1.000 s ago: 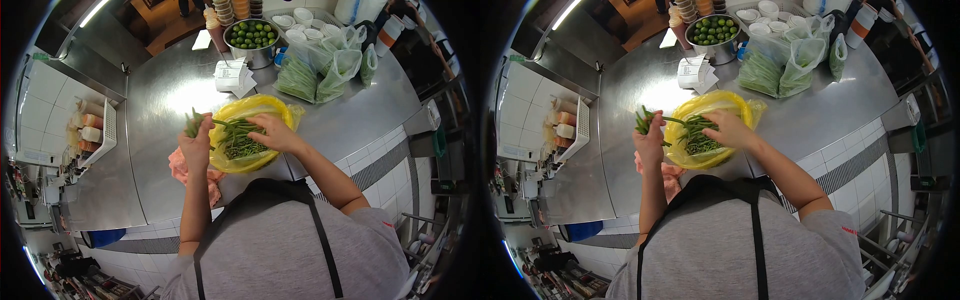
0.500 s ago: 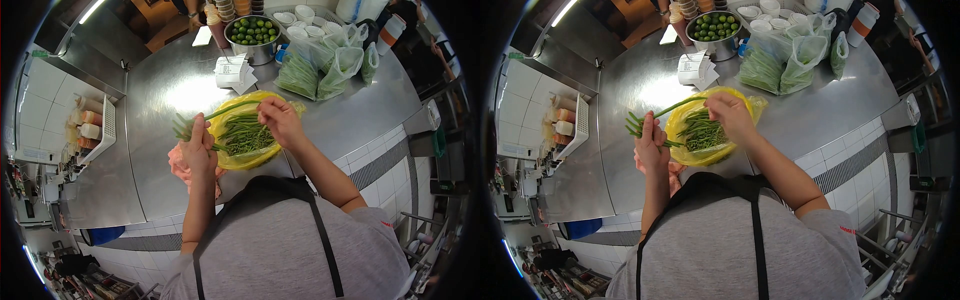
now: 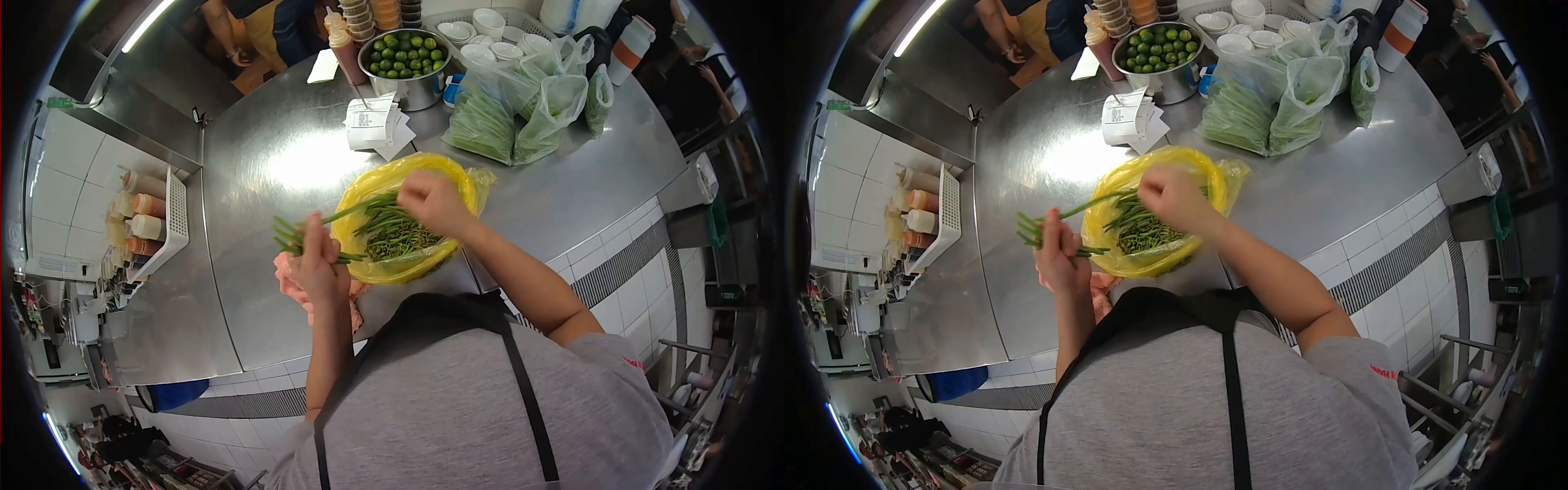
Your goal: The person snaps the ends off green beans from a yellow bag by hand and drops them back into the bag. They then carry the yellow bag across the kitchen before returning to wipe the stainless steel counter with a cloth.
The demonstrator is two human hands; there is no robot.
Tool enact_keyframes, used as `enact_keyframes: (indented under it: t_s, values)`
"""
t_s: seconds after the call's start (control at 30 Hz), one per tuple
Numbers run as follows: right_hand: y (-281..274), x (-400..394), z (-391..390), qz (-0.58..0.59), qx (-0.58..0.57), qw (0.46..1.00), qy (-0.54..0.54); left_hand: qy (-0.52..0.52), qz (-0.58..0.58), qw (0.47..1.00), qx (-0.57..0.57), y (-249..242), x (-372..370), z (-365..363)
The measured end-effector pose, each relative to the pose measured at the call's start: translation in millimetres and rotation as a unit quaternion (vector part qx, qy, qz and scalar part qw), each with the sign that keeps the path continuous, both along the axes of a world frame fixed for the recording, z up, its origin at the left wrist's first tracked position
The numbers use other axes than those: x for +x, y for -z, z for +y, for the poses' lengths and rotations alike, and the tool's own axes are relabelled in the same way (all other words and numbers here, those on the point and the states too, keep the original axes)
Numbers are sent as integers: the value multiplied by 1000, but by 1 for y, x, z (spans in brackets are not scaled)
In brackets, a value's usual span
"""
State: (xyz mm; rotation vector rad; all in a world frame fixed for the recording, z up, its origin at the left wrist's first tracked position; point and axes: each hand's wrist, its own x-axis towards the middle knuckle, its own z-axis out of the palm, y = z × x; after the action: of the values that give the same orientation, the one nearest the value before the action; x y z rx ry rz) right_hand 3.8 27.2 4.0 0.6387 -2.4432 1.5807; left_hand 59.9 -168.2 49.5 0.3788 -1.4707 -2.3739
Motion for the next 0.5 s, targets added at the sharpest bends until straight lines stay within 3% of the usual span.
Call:
enact_keyframes:
  t_s: [0.03,0.07,0.13,0.17,0.2,0.23,0.27,0.33,0.4,0.43,0.5]
  values:
    - [-1,-10,1,-209,-246,946,25,17,63,994,85,8,-1,-16]
    - [-4,-17,11,-209,-245,946,24,33,124,977,170,13,-1,-32]
    - [-17,-27,41,-267,-420,867,-36,-3,111,976,188,-6,1,-61]
    - [-15,-25,48,-252,-294,920,-55,-35,96,974,204,-14,-1,-70]
    - [-15,-21,46,-251,-294,921,-53,-33,96,973,205,-15,-4,-74]
    - [-15,-14,42,-181,-45,978,-90,-52,78,970,223,-15,-6,-77]
    - [-15,-7,37,-99,208,966,-119,-71,60,966,241,-15,-7,-77]
    - [4,2,17,-33,193,978,-71,-96,23,975,198,-14,-11,-58]
    - [24,0,-1,36,177,983,-30,27,-95,976,196,-9,-9,-46]
    - [30,-2,-10,60,221,973,-10,24,-94,976,196,-2,-10,-45]
    - [35,-3,-17,83,262,961,8,215,-53,967,123,15,-13,-44]
